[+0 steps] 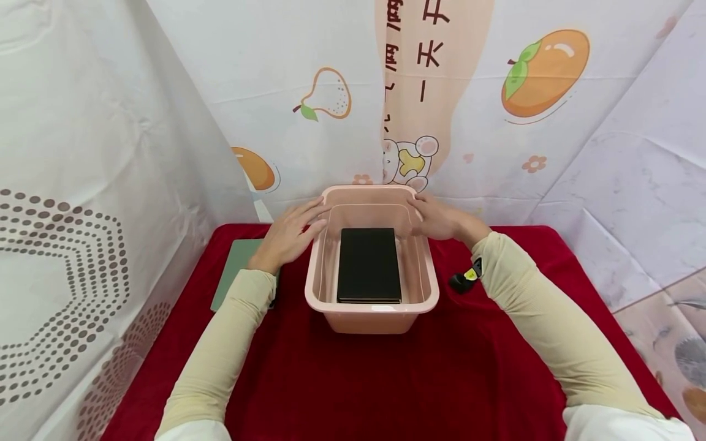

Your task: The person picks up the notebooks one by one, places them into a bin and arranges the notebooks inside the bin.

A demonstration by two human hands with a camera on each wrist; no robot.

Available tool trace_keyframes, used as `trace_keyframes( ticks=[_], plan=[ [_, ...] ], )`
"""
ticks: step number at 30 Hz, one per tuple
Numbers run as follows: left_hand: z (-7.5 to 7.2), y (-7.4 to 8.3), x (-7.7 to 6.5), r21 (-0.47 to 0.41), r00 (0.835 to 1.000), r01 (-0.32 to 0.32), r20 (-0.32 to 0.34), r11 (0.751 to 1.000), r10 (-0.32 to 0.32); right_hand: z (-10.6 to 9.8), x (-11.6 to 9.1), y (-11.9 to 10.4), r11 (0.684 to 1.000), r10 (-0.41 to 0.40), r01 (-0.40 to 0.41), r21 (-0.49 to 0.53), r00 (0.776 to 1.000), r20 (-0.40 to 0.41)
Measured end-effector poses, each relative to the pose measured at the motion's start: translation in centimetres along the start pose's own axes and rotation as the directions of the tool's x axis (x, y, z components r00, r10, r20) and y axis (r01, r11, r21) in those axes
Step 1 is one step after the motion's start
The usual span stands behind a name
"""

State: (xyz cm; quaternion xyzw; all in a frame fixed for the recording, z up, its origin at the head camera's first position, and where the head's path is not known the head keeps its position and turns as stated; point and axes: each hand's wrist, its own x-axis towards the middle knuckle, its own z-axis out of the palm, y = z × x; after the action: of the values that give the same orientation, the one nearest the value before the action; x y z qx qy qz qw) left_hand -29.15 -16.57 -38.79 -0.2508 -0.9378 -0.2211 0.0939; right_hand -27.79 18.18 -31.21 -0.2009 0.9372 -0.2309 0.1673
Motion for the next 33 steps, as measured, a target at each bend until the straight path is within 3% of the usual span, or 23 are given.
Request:
trace_keyframes(
  ticks=[13, 18, 26, 33],
  plan=[
    [0.2, 0.4, -0.2, 0.036, 1.000, 0.002, 0.021, 0.999, -0.003, 0.5, 0.2, 4.1, 0.985, -0.063, 0.055, 0.161, 0.997, 0.046],
    [0.1, 0.2, -0.4, 0.051, 1.000, 0.017, 0.008, 0.999, -0.017, 1.0, 0.3, 6.1, 0.970, -0.080, 0.071, 0.232, 0.996, 0.027],
    [0.1, 0.0, -1.0, 0.091, 0.994, 0.101, -0.041, 0.991, -0.098, 2.1, 0.3, 8.5, 0.935, -0.110, 0.114, 0.337, 0.993, -0.029],
    [-0.7, -1.8, -2.2, 0.102, 0.976, 0.201, -0.103, 0.974, -0.190, 2.9, 1.0, 9.5, 0.892, -0.161, 0.191, 0.409, 0.981, -0.107]
  ],
)
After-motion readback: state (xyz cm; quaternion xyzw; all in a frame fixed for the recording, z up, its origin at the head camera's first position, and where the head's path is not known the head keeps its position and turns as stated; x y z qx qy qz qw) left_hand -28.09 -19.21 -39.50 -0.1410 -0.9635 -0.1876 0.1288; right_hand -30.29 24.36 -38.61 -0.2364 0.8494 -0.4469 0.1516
